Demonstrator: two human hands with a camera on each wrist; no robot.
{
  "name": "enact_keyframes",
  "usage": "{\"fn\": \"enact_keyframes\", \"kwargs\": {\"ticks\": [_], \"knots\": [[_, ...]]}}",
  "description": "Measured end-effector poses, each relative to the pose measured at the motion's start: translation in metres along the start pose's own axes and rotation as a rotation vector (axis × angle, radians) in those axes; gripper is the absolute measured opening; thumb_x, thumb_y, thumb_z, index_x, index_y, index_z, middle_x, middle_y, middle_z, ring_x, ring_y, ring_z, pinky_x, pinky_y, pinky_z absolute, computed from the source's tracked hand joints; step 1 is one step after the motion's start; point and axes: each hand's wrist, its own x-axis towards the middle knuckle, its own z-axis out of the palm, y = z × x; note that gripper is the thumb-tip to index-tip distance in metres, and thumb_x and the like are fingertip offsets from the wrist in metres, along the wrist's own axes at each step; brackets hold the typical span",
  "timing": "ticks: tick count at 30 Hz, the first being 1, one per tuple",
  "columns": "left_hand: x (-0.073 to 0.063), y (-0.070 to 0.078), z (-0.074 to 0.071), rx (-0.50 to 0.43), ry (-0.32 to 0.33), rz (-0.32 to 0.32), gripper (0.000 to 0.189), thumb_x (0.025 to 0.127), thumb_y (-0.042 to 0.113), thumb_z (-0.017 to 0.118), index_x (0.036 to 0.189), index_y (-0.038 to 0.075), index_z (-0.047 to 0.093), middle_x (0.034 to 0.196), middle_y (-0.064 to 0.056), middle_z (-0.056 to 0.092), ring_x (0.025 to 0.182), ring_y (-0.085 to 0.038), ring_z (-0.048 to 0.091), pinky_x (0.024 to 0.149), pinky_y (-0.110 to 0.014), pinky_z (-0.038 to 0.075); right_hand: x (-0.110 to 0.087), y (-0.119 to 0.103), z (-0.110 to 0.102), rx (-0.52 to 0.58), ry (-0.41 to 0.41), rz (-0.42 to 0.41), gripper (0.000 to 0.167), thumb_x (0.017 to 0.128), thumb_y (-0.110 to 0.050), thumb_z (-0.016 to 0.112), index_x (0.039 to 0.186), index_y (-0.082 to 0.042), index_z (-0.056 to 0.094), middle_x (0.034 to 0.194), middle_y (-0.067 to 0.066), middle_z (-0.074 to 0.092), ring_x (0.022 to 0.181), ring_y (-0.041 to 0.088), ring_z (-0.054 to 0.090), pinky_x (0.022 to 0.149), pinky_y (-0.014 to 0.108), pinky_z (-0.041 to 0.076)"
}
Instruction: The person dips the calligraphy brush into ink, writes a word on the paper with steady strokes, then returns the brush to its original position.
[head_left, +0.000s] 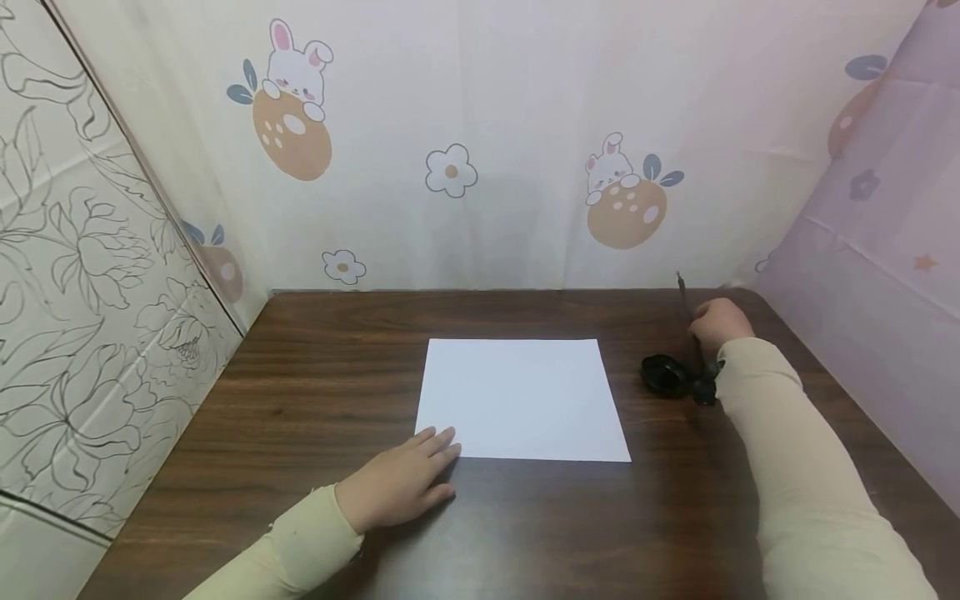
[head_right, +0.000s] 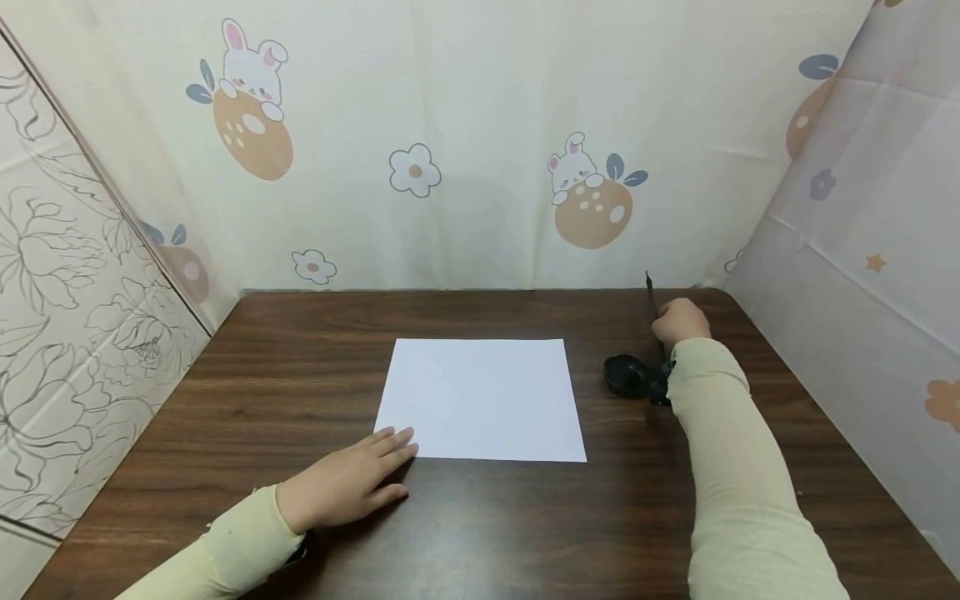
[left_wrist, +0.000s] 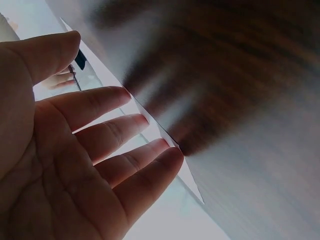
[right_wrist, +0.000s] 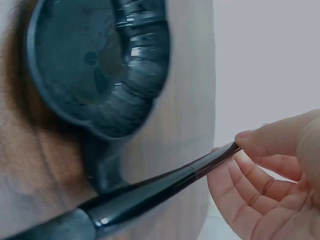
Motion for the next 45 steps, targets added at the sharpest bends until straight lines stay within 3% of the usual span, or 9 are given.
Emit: {"fn": "enact_keyframes", "kwargs": {"ticks": [8,10,14,18,27,32,34,39,45], "knots": [[-0.001,0.0,-0.001,-0.012,0.0,0.0,0.053,0.096,0.034,0.06,0.139,0.004,0.053,0.151,-0.015,0.046,0.139,-0.037,0.043,0.112,-0.047,0.041,0.001,-0.008,-0.021,0.042,-0.012,0.006,0.058,0.092,-0.013,0.045,0.14,0.018,0.035,0.14,0.043,0.036,0.127,0.058,0.038,0.102,0.067,0.039],[-0.001,0.0,-0.001,-0.012,0.002,0.0,0.053,0.096,0.034,0.06,0.139,0.004,0.053,0.151,-0.015,0.046,0.139,-0.037,0.043,0.113,-0.047,0.04,0.001,-0.009,-0.028,0.066,-0.03,0.004,0.061,0.093,-0.014,0.045,0.143,0.017,0.031,0.14,0.043,0.036,0.125,0.057,0.042,0.099,0.066,0.042],[-0.001,0.0,-0.001,-0.007,0.006,0.005,0.053,0.096,0.034,0.06,0.139,0.004,0.054,0.15,-0.015,0.046,0.139,-0.037,0.043,0.113,-0.046,0.04,0.001,-0.01,-0.04,0.113,-0.023,-0.026,0.065,0.092,-0.013,0.047,0.146,0.015,0.026,0.134,0.045,0.042,0.095,0.041,0.064,0.078,0.046,0.057],[-0.001,0.0,-0.001,-0.003,0.011,0.009,0.053,0.096,0.034,0.06,0.139,0.004,0.054,0.15,-0.015,0.047,0.139,-0.037,0.044,0.113,-0.046,0.04,-0.004,-0.017,-0.048,0.151,0.039,-0.05,0.068,0.092,-0.012,0.049,0.149,0.012,0.022,0.13,0.044,0.045,0.073,0.017,0.065,0.064,0.028,0.052],[-0.001,0.001,-0.001,-0.008,0.006,0.003,0.053,0.096,0.034,0.06,0.139,0.004,0.053,0.15,-0.015,0.046,0.139,-0.037,0.043,0.112,-0.047,0.041,-0.017,-0.035,-0.058,0.194,0.152,-0.113,0.069,0.093,-0.015,0.047,0.152,0.006,0.018,0.123,0.037,0.049,0.068,0.012,0.062,0.059,0.028,0.051],[-0.001,0.002,0.0,-0.02,0.006,-0.002,0.053,0.096,0.034,0.06,0.139,0.004,0.053,0.15,-0.015,0.046,0.139,-0.037,0.043,0.112,-0.048,0.041,-0.024,-0.039,-0.059,0.244,0.218,-0.147,0.059,0.097,-0.019,0.044,0.148,0.005,0.027,0.119,0.034,0.051,0.063,0.004,0.06,0.057,0.022,0.052],[0.0,0.001,0.0,-0.02,0.002,-0.006,0.053,0.096,0.034,0.06,0.14,0.005,0.053,0.151,-0.015,0.046,0.139,-0.037,0.043,0.112,-0.048,0.041,-0.027,-0.041,-0.059,0.273,0.248,-0.16,0.055,0.098,-0.021,0.044,0.145,0.005,0.032,0.111,0.028,0.054,0.061,0.001,0.059,0.056,0.021,0.053],[0.0,0.001,0.0,-0.017,-0.001,-0.007,0.053,0.096,0.034,0.06,0.14,0.005,0.053,0.151,-0.015,0.046,0.139,-0.037,0.043,0.113,-0.048,0.04,-0.033,-0.041,-0.054,0.337,0.321,-0.202,0.044,0.099,-0.029,0.047,0.134,-0.002,0.042,0.088,-0.005,0.057,0.061,-0.002,0.058,0.057,0.017,0.054],[-0.001,0.001,0.0,-0.018,-0.003,0.0,0.053,0.096,0.033,0.059,0.14,0.004,0.053,0.151,-0.016,0.046,0.139,-0.037,0.043,0.113,-0.047,0.04,-0.043,-0.035,-0.045,0.409,0.375,-0.278,0.017,0.099,-0.026,0.053,0.115,-0.025,0.05,0.088,-0.02,0.056,0.07,-0.008,0.059,0.06,0.012,0.053]]}}
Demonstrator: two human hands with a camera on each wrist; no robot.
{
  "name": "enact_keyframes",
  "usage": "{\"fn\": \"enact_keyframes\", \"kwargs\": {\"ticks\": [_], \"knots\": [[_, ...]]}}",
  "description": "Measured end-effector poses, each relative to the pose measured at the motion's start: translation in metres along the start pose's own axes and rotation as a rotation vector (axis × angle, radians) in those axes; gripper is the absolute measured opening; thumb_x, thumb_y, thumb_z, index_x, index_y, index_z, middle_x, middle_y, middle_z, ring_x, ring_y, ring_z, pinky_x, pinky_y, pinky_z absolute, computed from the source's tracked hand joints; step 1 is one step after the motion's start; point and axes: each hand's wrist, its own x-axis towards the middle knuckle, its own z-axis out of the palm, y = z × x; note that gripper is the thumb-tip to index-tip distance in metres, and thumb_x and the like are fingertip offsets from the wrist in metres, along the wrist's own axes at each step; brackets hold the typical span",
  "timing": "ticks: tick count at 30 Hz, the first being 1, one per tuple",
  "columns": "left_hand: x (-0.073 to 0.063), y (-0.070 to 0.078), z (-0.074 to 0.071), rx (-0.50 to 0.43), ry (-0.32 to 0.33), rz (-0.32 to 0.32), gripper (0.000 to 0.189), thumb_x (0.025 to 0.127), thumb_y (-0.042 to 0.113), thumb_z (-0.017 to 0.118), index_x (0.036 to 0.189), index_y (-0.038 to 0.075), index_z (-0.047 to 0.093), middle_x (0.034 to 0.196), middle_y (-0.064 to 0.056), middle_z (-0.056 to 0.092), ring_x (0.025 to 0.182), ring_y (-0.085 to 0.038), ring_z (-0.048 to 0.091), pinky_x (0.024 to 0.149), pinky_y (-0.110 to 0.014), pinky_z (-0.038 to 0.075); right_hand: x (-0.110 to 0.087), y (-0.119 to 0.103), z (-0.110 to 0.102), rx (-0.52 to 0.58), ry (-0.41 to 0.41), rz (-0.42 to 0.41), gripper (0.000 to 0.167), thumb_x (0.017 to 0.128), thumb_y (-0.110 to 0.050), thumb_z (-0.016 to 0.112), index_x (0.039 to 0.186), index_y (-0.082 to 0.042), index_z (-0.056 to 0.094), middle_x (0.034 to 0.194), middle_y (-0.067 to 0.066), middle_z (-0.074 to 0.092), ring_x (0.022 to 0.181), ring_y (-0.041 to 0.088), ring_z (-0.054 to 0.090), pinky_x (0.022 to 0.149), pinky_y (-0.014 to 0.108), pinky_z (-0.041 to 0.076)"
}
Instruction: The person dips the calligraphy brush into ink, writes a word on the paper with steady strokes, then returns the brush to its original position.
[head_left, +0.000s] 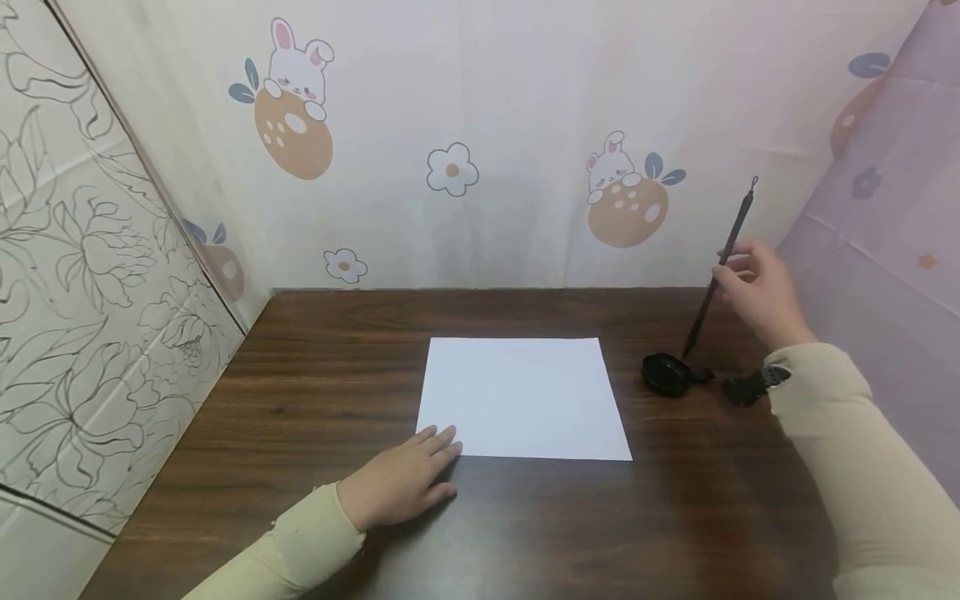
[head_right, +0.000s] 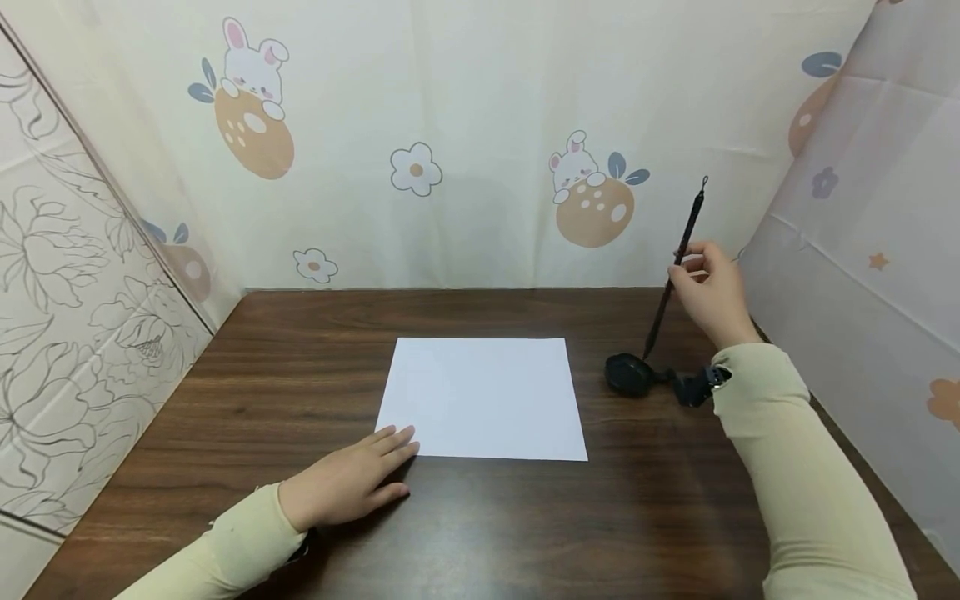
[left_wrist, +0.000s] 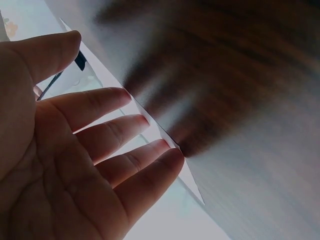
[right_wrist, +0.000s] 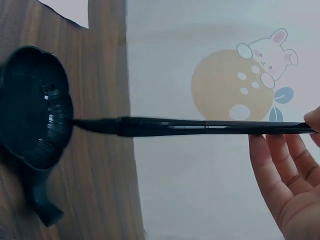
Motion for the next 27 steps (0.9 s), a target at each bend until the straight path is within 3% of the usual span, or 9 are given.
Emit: {"fn": "enact_keyframes", "kwargs": {"ticks": [3,10,17,27], "knots": [[0.001,0.0,0.0,-0.004,-0.005,-0.004,0.053,0.096,0.034,0.059,0.14,0.004,0.052,0.151,-0.015,0.045,0.14,-0.037,0.042,0.113,-0.047,0.04,-0.008,0.002,0.003,0.019,0.013,-0.016,0.017,0.098,-0.023,0.055,0.113,-0.029,0.05,0.088,-0.023,0.055,0.072,-0.01,0.059,0.06,0.011,0.052],[0.001,0.0,0.001,0.0,-0.005,-0.007,0.054,0.096,0.035,0.059,0.14,0.005,0.052,0.152,-0.015,0.045,0.14,-0.036,0.042,0.113,-0.047,0.04,-0.025,0.008,0.01,0.003,0.007,-0.033,0.031,0.098,-0.025,0.056,0.127,-0.017,0.045,0.089,-0.024,0.056,0.073,-0.01,0.059,0.061,0.012,0.052],[0.0,0.001,0.001,-0.004,-0.003,-0.011,0.054,0.096,0.035,0.059,0.141,0.005,0.052,0.152,-0.014,0.044,0.141,-0.036,0.041,0.113,-0.047,0.04,-0.034,0.018,0.016,0.037,0.02,-0.045,0.022,0.098,-0.022,0.059,0.114,-0.032,0.047,0.089,-0.023,0.058,0.072,-0.01,0.059,0.06,0.011,0.052],[0.001,0.001,0.001,-0.005,-0.01,-0.011,0.054,0.097,0.036,0.059,0.141,0.005,0.052,0.153,-0.014,0.044,0.141,-0.036,0.04,0.114,-0.047,0.039,-0.037,0.023,0.017,0.064,0.013,-0.052,0.02,0.097,-0.019,0.059,0.109,-0.03,0.047,0.089,-0.018,0.058,0.072,-0.01,0.061,0.061,0.011,0.054]]}}
